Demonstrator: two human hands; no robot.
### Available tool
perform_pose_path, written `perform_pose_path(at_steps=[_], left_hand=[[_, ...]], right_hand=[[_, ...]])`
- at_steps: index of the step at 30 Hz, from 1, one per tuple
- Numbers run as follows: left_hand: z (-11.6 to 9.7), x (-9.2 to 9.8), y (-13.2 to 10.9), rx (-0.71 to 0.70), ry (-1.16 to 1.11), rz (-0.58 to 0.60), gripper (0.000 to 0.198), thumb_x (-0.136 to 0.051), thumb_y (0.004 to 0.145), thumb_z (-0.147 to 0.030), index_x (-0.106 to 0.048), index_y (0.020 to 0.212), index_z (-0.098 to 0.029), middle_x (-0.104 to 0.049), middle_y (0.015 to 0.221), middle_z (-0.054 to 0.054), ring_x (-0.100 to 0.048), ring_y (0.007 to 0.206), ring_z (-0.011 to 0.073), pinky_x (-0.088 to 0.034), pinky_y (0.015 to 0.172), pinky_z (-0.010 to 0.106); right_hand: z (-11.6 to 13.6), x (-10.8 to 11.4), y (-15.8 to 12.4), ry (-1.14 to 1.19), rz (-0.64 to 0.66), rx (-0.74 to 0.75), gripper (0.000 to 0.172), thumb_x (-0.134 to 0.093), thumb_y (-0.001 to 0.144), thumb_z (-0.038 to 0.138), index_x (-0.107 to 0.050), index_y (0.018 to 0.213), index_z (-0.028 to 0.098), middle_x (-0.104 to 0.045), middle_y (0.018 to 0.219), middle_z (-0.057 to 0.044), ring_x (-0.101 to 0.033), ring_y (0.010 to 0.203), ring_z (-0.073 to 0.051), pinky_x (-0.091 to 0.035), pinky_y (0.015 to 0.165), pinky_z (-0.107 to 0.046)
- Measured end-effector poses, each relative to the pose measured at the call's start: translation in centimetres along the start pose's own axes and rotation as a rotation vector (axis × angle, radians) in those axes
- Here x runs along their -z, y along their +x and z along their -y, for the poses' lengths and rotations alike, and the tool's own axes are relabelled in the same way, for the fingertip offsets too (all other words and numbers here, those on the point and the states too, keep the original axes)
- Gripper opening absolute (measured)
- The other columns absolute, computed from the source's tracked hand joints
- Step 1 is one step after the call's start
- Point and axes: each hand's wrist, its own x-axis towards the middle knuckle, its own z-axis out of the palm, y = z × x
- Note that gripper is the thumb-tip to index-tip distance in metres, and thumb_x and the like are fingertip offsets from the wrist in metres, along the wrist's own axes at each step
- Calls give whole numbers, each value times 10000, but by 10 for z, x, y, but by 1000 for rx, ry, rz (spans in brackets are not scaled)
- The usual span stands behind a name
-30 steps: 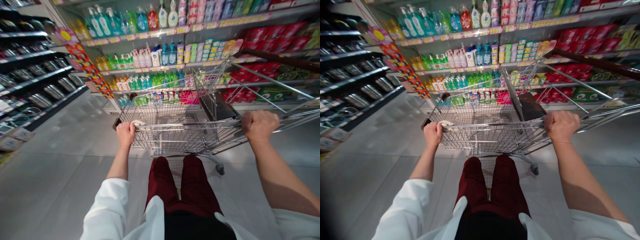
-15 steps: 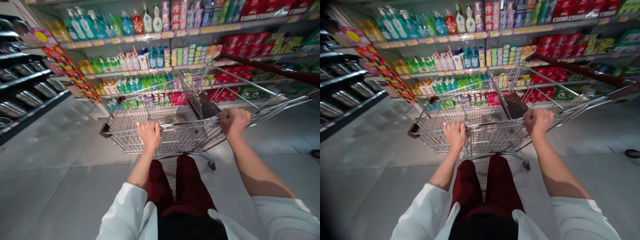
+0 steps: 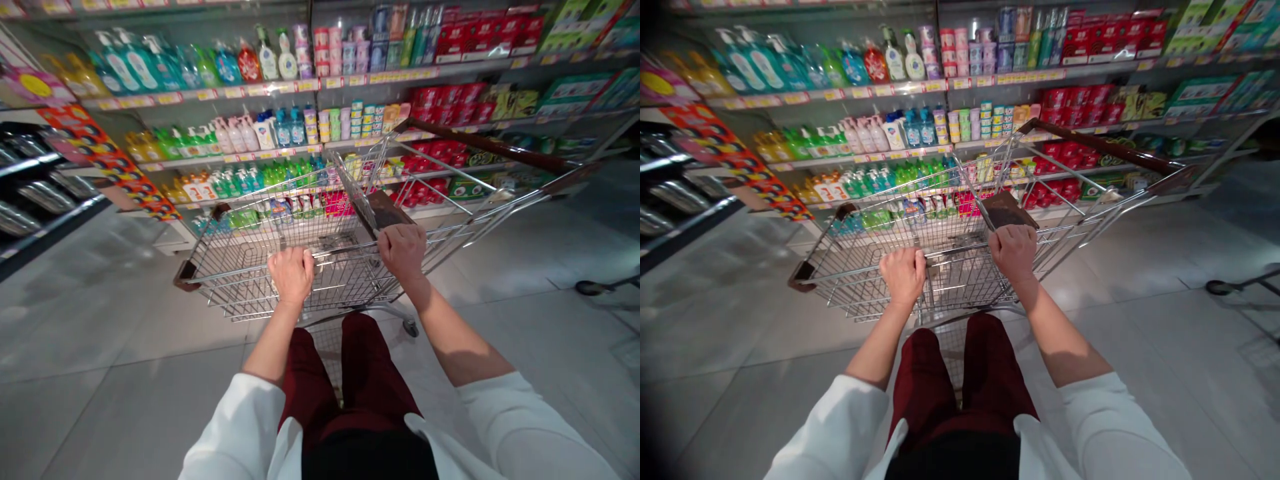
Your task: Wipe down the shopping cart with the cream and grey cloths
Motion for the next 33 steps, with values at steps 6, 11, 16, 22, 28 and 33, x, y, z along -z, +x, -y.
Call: perform_pose_path(at_steps=[6, 11, 16, 22, 28, 33], left_hand=[[-2, 0, -1, 17, 5, 2, 425, -292, 1026, -401, -663, 941, -213, -673, 882, 99, -561, 902, 284, -323, 881, 437], [-1, 5, 1, 24, -46, 56, 450, -258, 1033, -386, -670, 1008, -207, -690, 940, 108, -573, 940, 288, -322, 893, 440], [-1, 19, 8, 29, -83, 159, 491, -242, 1038, -423, -688, 1021, -216, -715, 971, 108, -610, 966, 294, -346, 882, 428], [3, 33, 8, 30, -180, 159, 491, -278, 1037, -477, -654, 1212, -215, -717, 1141, 96, -622, 1074, 277, -368, 946, 411], [5, 33, 5, 5, -195, 166, 466, -338, 1024, -490, -633, 1253, -211, -692, 1161, 95, -602, 1113, 266, -384, 971, 394], [9, 31, 1, -8, -153, 200, 419, -386, 1012, -452, -612, 1277, -219, -682, 1144, 94, -595, 1104, 263, -385, 980, 394]], right_hand=[[57, 3, -6, 115, 113, 23, 356, -348, 1002, 371, -678, 936, 253, -704, 1023, -64, -533, 1050, -250, -132, 1133, -468], [117, 2, -5, 209, 286, 110, 431, -298, 1021, 417, -688, 1011, 233, -711, 1058, -85, -567, 1053, -257, -136, 1132, -513], [124, 14, 8, 247, 436, 156, 468, -257, 1033, 433, -694, 1025, 268, -723, 1100, -48, -595, 1059, -243, -251, 1069, -490], [103, 33, 29, 272, 596, 74, 482, -263, 1023, 419, -713, 1004, 247, -725, 1116, -64, -631, 1033, -239, -371, 869, -358], [84, 29, 24, 286, 556, 211, 351, -548, 919, 435, -680, 1183, 245, -698, 1197, -61, -610, 1085, -234, -393, 905, -344], [79, 22, 2, 315, 326, 321, 231, -545, 869, 131, -707, 1021, 198, -701, 1101, -69, -579, 1057, -212, -413, 867, -300]])
